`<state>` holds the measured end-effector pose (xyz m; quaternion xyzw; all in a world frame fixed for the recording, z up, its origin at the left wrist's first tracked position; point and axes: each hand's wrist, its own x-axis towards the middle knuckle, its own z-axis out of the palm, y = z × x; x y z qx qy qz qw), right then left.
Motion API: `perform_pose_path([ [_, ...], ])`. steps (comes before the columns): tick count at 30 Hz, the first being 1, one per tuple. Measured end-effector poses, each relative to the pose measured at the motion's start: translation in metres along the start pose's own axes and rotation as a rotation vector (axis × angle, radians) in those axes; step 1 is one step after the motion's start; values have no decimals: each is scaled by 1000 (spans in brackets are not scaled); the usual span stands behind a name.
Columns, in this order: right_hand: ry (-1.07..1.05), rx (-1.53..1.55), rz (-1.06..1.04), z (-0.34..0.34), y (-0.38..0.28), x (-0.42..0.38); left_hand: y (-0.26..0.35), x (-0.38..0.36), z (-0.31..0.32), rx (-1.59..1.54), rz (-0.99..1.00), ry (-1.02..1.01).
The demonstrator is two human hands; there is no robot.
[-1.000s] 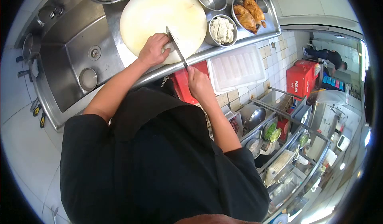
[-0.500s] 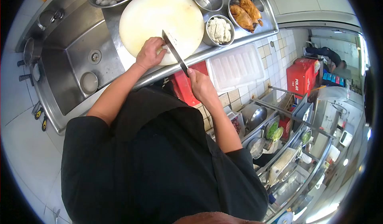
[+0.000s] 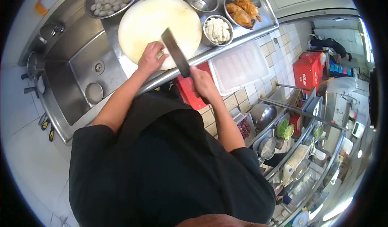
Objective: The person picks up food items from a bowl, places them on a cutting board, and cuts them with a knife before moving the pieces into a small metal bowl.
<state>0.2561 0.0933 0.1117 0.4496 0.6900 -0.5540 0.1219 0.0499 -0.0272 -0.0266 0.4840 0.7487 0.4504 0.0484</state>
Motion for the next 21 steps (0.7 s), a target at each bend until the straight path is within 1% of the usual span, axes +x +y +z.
perform_pose_path([
  [2, 13, 123, 14, -9, 34, 9, -2, 1, -1, 5, 37, -1],
  [5, 18, 348, 47, -18, 51, 6, 0, 3, -4, -16, -56, -53],
  [7, -44, 468, 118, -17, 77, 17, 4, 3, -2, 7, -97, -59],
  [8, -74, 531, 151, -15, 90, 23, 6, 5, 4, 13, -84, -5],
  [10, -133, 676, 260, -3, 94, 26, 10, 12, 25, 18, -49, 100],
  [11, -163, 748, 312, 6, 95, 27, 11, 14, 36, 58, -79, 33],
  [12, -217, 732, 253, 16, 96, 29, 12, 17, 44, 130, -75, 10],
  [14, -290, 733, 213, 31, 86, 30, 16, 21, 58, 277, -62, -35],
  [15, -293, 723, 211, 34, 84, 30, 15, 23, 63, 205, -77, 21],
  [18, -274, 731, 193, 31, 81, 26, 14, 33, 76, 93, -4, 82],
  [21, -168, 817, 151, 9, 74, 2, 57, 66, 85, 21, 126, 45],
])
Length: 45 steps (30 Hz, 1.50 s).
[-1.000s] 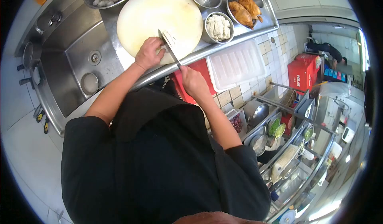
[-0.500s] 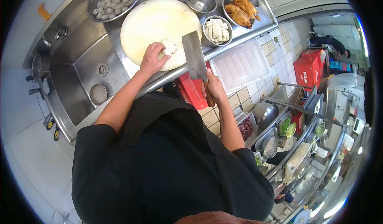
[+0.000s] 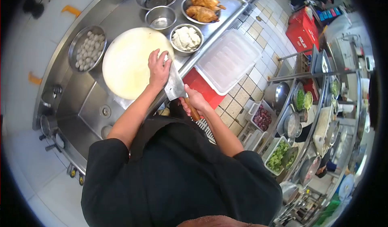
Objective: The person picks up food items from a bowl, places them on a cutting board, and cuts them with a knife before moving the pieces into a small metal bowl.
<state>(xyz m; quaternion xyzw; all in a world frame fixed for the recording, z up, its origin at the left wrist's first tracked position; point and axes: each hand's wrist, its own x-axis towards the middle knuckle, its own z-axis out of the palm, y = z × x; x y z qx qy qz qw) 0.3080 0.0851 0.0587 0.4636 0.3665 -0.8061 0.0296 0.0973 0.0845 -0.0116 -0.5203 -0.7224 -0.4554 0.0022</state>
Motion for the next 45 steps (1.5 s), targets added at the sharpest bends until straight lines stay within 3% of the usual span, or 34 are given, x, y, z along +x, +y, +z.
perform_pose_path([
  [5, 142, 234, -137, -33, -23, -19, 43, 88, 56, -184, 338, -141],
  [7, 220, 297, -160, -53, -17, -9, 32, 109, 95, -177, 463, -183],
  [9, 307, 283, -256, -66, -7, -16, 15, 117, 114, 39, 472, -391],
  [11, 388, 284, -230, -77, 5, -34, 13, 120, 110, 188, 646, -537],
  [17, 403, 377, -212, -99, 53, -66, 15, 110, 116, 281, 602, -579],
  [18, 437, 368, -204, -96, 50, -73, 18, 112, 112, 329, 591, -681],
  [22, 464, 401, -155, -100, 46, -72, 28, 111, 109, 396, 563, -772],
  [27, 481, 327, -214, -113, 43, -55, 16, 111, 119, 359, 576, -724],
  [31, 479, 370, -139, -120, 50, -47, 19, 116, 111, 228, 484, -718],
  [32, 454, 400, -117, -121, 53, -43, 12, 113, 108, 145, 503, -633],
  [33, 429, 424, -91, -123, 54, -40, 22, 112, 87, 101, 426, -654],
  [38, 418, 335, -204, -96, 55, -43, -31, 100, 24, 4, 213, -302],
  [42, 418, 292, -124, -62, 45, -43, -104, 93, -55, -42, 9, -55],
  [45, 414, 80, -157, -39, 40, -35, -154, 86, -120, -81, -170, 86],
])
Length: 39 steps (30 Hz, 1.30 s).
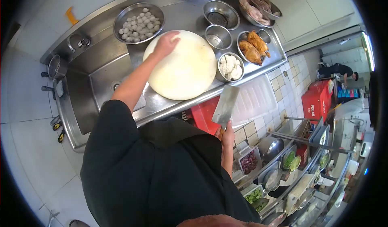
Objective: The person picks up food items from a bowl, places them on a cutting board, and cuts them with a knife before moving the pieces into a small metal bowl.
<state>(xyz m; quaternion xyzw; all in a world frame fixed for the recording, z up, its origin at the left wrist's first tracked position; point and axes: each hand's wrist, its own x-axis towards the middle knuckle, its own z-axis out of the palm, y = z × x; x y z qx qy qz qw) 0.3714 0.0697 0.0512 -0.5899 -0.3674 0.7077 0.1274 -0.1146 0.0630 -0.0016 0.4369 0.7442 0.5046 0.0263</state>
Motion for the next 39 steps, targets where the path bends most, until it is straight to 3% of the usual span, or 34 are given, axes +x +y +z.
perform_pose_path([
  [3, 49, -138, -42, 42, -20, -11, -53, 9, -51, 80, -209, 57],
  [8, -42, -233, -85, 87, -24, -13, -124, 23, -94, 421, -247, -89],
  [10, -44, -343, -116, 105, -30, -21, -132, 29, -99, 526, -252, -132],
  [11, -54, -428, -133, 110, -32, -23, -136, 43, -104, 556, -433, -371],
  [14, -31, -553, -157, 126, -29, -27, -148, 50, -99, 730, -478, -399],
  [17, -11, -566, -174, 133, -20, -23, -149, 57, -110, 556, -565, -407],
  [20, 18, -544, -158, 155, -22, -38, -163, 69, -125, 647, -524, -557],
  [23, -8, -542, -132, 152, -18, -38, -175, 70, -131, 738, -567, -543],
  [26, -36, -559, -120, 145, -18, -37, -170, 72, -147, 542, -510, -397],
  [29, -62, -508, -115, 140, -10, -33, -207, 79, -146, 523, -288, -255],
  [32, -73, -462, -76, 136, -7, -30, -187, 88, -167, 341, -452, -239],
  [36, -127, -413, -27, 131, -4, -27, -200, 91, -187, 309, -403, 45],
  [39, -127, -297, -35, 134, -1, -28, -172, 84, -215, 120, -460, 48],
])
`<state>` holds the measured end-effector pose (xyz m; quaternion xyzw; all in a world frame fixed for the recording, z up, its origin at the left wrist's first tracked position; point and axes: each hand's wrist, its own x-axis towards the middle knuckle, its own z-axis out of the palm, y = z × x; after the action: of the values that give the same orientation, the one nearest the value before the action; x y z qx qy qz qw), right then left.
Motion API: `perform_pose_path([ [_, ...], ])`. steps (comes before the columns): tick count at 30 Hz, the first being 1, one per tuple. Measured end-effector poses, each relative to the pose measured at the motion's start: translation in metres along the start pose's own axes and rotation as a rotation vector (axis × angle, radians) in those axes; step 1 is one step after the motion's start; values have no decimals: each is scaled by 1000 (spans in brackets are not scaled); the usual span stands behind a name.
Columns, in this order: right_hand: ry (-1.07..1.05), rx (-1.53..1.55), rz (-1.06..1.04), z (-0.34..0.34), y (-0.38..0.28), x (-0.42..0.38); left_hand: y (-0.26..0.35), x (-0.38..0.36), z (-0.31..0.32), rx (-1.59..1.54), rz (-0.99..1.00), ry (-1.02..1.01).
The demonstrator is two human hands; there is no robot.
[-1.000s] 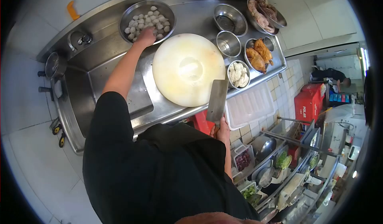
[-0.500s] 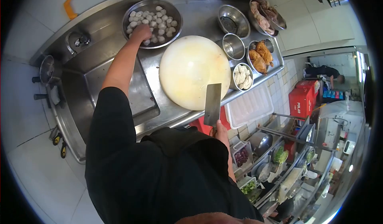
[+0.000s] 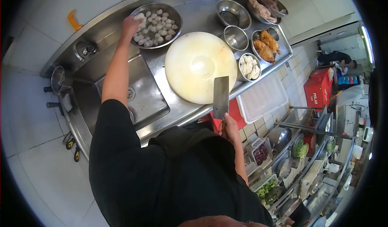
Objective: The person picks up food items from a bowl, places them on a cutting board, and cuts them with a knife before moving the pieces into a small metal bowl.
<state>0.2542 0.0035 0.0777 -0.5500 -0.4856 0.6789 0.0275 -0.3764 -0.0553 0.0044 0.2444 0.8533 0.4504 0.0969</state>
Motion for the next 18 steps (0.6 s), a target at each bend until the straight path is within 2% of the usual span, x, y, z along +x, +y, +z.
perform_pose_path([
  [2, -17, 5, -7, -6, 8, 6, 45, -53, -4, -101, -69, -35],
  [4, -32, 45, -41, -12, 20, 17, 55, -98, 27, -61, 132, 33],
  [5, -36, 82, -69, -14, 27, 23, 83, -135, 32, -159, 160, -77],
  [6, -39, 120, -98, -17, 31, 27, 99, -164, 48, -244, 85, -157],
  [7, -15, 115, -120, -18, 32, 30, 87, -182, 82, -264, 190, -162],
  [9, 39, 110, -161, -19, 33, 35, 86, -226, 132, -403, 341, -295],
  [10, 48, 103, -175, -18, 33, 37, 100, -251, 145, -383, 307, -367],
  [12, 69, 93, -203, -18, 32, 41, 100, -287, 181, -253, 605, -336],
  [13, 70, 109, -195, -18, 33, 42, 101, -300, 190, -216, 640, -392],
  [15, 72, 141, -184, -20, 34, 45, 103, -319, 197, -124, 756, -323],
  [18, 57, 118, -177, -23, 39, 46, 104, -325, 191, -236, 435, -358],
])
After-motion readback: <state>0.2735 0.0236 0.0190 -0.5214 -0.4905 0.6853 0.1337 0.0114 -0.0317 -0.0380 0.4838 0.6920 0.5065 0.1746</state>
